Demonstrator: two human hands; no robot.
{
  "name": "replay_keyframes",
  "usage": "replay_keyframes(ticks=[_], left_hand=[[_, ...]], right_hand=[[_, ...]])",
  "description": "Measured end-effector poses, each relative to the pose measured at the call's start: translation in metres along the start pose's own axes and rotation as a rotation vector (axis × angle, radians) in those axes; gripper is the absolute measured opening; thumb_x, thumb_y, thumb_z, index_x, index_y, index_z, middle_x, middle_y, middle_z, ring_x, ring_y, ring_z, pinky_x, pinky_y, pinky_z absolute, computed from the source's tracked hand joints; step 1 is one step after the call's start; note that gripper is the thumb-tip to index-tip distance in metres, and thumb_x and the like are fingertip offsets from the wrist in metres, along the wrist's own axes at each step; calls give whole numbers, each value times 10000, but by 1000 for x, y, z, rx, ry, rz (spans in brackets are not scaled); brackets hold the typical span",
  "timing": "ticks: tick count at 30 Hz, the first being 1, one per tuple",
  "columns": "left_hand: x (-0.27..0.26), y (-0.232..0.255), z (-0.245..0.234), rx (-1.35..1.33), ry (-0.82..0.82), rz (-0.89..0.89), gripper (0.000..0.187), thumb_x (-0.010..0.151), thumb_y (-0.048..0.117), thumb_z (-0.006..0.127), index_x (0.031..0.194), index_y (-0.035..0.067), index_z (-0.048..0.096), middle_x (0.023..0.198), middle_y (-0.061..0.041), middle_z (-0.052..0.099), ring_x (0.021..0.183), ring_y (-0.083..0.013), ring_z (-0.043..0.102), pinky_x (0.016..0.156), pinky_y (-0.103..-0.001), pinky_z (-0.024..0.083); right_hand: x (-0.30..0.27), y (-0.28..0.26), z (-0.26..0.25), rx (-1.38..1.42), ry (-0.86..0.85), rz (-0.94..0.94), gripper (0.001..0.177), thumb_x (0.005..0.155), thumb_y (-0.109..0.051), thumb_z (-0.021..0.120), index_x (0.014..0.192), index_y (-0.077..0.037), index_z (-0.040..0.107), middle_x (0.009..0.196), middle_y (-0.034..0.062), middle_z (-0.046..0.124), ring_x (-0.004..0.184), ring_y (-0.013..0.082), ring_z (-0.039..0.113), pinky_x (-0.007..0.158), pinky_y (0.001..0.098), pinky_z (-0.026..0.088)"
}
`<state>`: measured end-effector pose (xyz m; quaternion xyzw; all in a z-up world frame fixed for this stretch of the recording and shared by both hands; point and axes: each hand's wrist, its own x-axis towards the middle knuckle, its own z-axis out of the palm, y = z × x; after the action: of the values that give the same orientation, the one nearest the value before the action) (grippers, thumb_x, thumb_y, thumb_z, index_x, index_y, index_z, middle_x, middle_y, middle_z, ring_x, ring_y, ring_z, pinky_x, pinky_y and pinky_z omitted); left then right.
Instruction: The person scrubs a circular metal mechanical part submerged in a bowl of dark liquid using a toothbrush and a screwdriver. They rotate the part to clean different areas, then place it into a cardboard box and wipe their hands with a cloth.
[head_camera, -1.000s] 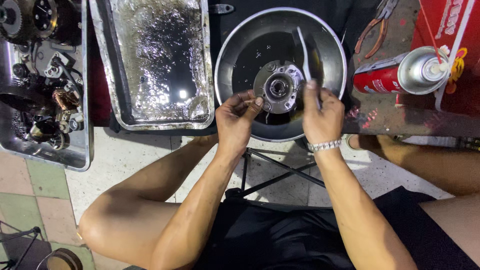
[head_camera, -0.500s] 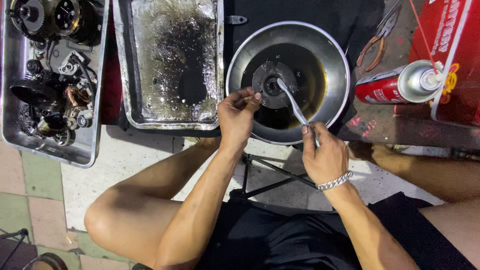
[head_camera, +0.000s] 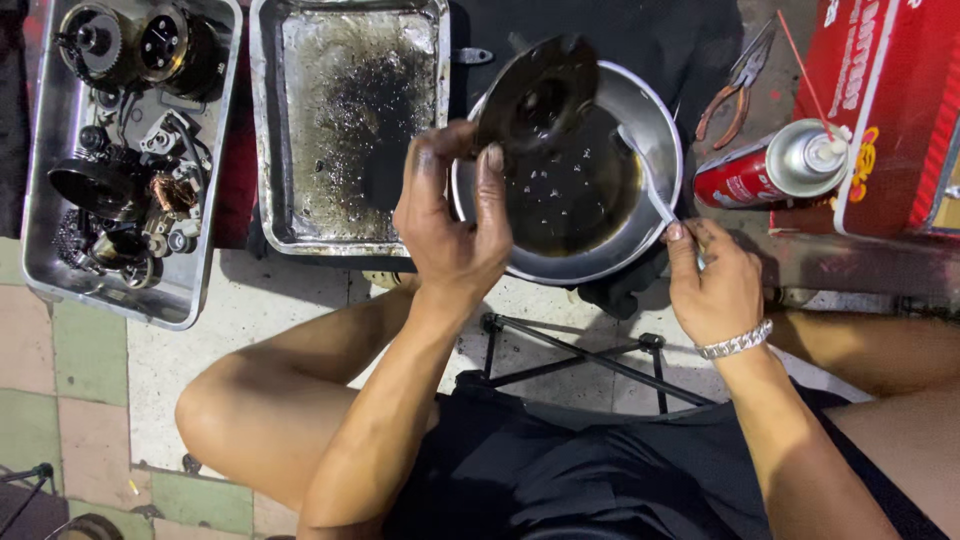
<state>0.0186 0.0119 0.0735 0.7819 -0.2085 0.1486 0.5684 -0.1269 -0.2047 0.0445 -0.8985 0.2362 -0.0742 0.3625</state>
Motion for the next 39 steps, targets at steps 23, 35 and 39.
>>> replay_keyframes(ticks=[23, 35, 39], left_hand=[[-22, -69, 32, 233, -373, -282, 131, 866, 53, 721, 972, -10, 676, 841, -159, 727, 772, -290, 723, 713, -409, 566], [-14, -92, 32, -329, -381, -829, 114, 895, 47, 734, 963, -27, 681, 807, -53, 725, 694, -94, 672, 624, -241, 551], [-8, -86, 31, -349, -366, -903, 102, 886, 54, 740, 946, -12, 691, 817, -53, 725, 685, -98, 680, 618, -255, 580]], right_hand=[[-11, 24, 27, 63, -12, 59, 266, 1053, -251, 601, 993, -9, 691, 877, 238, 700, 823, 428, 688, 730, 483, 510], [-12, 19, 44, -102, 13, 63, 220, 972, -240, 686, 1034, -29, 688, 1033, 174, 676, 949, 419, 654, 795, 517, 498], [-8, 8, 44, -232, 35, -28, 247, 958, -262, 735, 1081, -50, 699, 1114, 145, 639, 1121, 367, 613, 902, 492, 499]])
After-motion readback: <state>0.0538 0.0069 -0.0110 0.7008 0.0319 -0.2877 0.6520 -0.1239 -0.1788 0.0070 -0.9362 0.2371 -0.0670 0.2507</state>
